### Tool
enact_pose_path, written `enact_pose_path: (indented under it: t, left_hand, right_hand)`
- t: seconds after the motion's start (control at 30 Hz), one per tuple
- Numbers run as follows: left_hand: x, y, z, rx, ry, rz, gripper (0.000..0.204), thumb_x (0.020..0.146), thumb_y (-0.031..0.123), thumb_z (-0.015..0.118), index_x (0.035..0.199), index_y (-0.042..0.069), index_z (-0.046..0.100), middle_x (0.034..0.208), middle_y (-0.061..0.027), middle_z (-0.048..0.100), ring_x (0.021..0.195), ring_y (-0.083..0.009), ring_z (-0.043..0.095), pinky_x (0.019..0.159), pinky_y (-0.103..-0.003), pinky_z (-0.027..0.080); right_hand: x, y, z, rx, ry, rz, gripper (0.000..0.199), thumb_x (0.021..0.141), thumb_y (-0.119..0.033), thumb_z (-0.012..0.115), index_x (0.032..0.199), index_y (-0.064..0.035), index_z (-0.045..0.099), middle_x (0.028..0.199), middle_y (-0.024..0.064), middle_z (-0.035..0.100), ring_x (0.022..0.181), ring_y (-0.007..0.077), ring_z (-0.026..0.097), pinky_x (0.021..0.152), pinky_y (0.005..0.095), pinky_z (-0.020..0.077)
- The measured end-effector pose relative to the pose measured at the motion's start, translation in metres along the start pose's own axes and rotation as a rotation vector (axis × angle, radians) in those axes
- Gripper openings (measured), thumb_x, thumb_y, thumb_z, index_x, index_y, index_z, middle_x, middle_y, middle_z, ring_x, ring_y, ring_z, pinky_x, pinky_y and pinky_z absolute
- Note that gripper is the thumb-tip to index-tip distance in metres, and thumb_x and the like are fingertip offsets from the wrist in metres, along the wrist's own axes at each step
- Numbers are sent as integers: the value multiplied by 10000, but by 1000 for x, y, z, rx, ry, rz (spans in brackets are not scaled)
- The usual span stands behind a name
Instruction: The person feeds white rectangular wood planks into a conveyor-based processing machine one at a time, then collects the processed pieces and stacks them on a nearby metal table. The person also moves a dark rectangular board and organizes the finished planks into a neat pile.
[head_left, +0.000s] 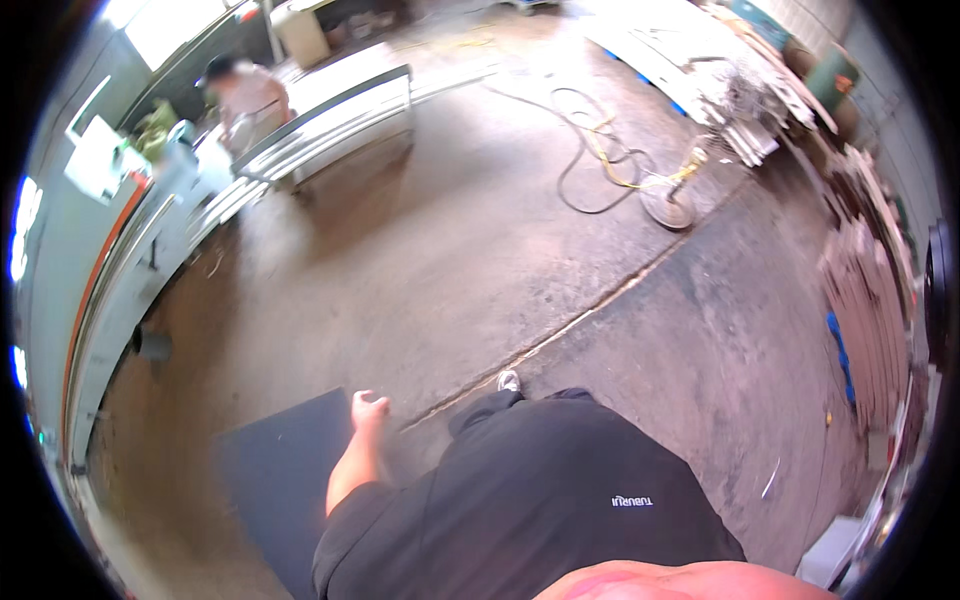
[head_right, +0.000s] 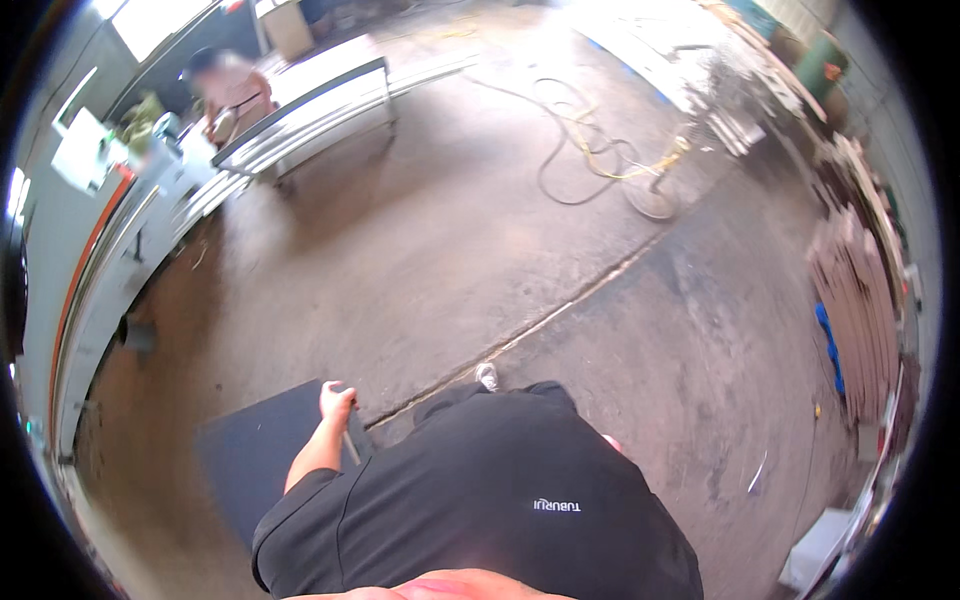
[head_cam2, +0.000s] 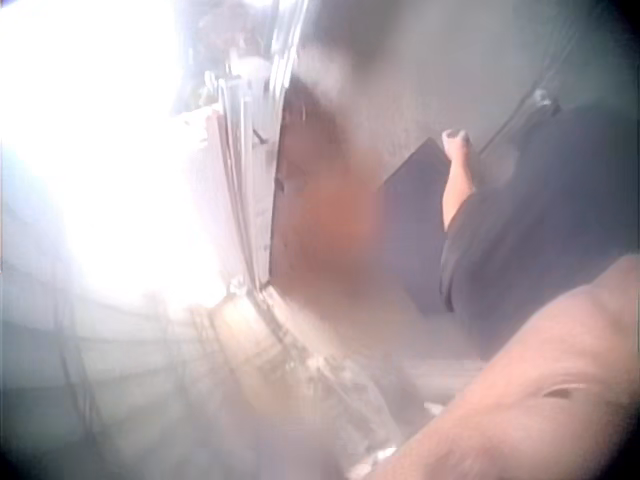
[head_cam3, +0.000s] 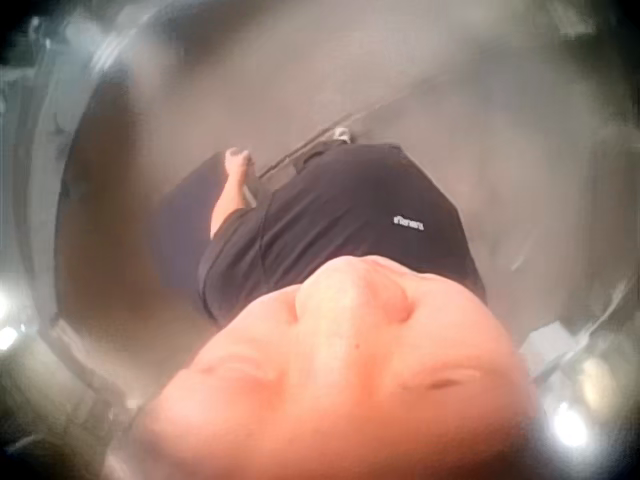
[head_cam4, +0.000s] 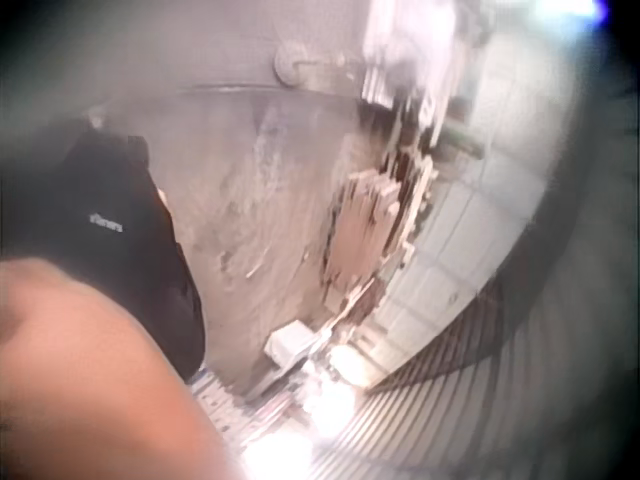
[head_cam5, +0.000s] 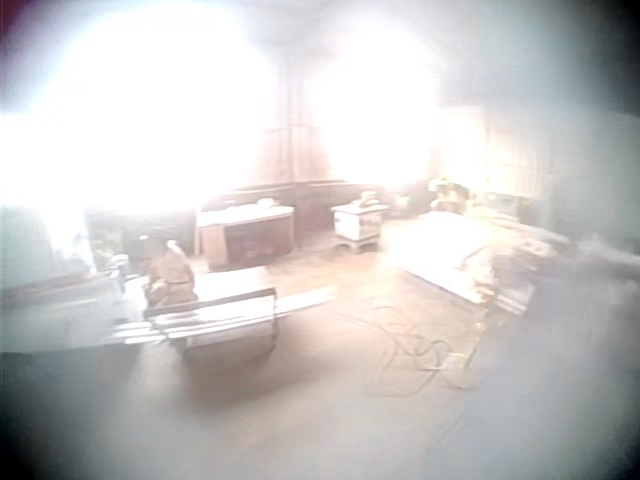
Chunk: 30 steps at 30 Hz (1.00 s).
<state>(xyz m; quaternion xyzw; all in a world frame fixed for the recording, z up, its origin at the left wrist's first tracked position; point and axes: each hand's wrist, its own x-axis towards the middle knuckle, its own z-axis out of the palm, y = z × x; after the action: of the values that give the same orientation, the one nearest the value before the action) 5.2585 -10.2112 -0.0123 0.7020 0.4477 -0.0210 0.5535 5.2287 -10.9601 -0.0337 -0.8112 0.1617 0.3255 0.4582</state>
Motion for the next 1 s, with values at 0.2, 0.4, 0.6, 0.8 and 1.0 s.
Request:
enact_pose_path:
  t: [0.2, 0.4, 0.6, 0.8, 1.0]
  left_hand:
    - [-74, 58, 108, 55, 33, -58, 579, 846, 285, 879, 1282, 42, 587, 768, -77, 755, 612, -166, 724, 620, -336, 579]
    - [-163, 91, 240, -29, 94, -216, 482, 1030, 540, 687, 1074, 60, 703, 922, -130, 783, 740, -231, 769, 688, -377, 588]
    - [-249, 94, 364, 236, 144, -198, 426, 1014, 489, 635, 1154, 96, 720, 1020, -137, 792, 967, -296, 758, 879, -431, 571]
    - [-346, 116, 465, 84, 79, -443, 374, 929, 395, 650, 1195, 141, 719, 954, -83, 787, 884, -254, 758, 835, -393, 581]
    - [-420, 77, 564, -128, 29, -620, 408, 922, 428, 670, 1276, 233, 722, 1200, -67, 792, 1135, -283, 739, 984, -426, 560]
  right_hand:
    - [160, -33, -118, -130, -97, -54, 99, 1008, -178, 690, 1016, -84, 722, 868, 25, 738, 763, 166, 716, 672, 351, 566]
    - [334, -99, -247, -550, -289, -428, 111, 1009, -190, 688, 1015, -85, 724, 866, 26, 742, 762, 167, 718, 661, 348, 564]
    - [500, -294, -351, -129, -169, -140, 167, 1028, -267, 660, 1039, -117, 733, 874, 10, 752, 759, 124, 698, 638, 301, 531]
    - [553, -426, -357, -129, -286, -184, 201, 1044, -290, 642, 1151, -126, 688, 1005, 16, 753, 758, 119, 683, 644, 287, 512]
    - [608, -385, -337, -587, -714, -355, 241, 1006, -263, 709, 1173, -90, 733, 954, 70, 784, 782, 182, 737, 613, 349, 550]
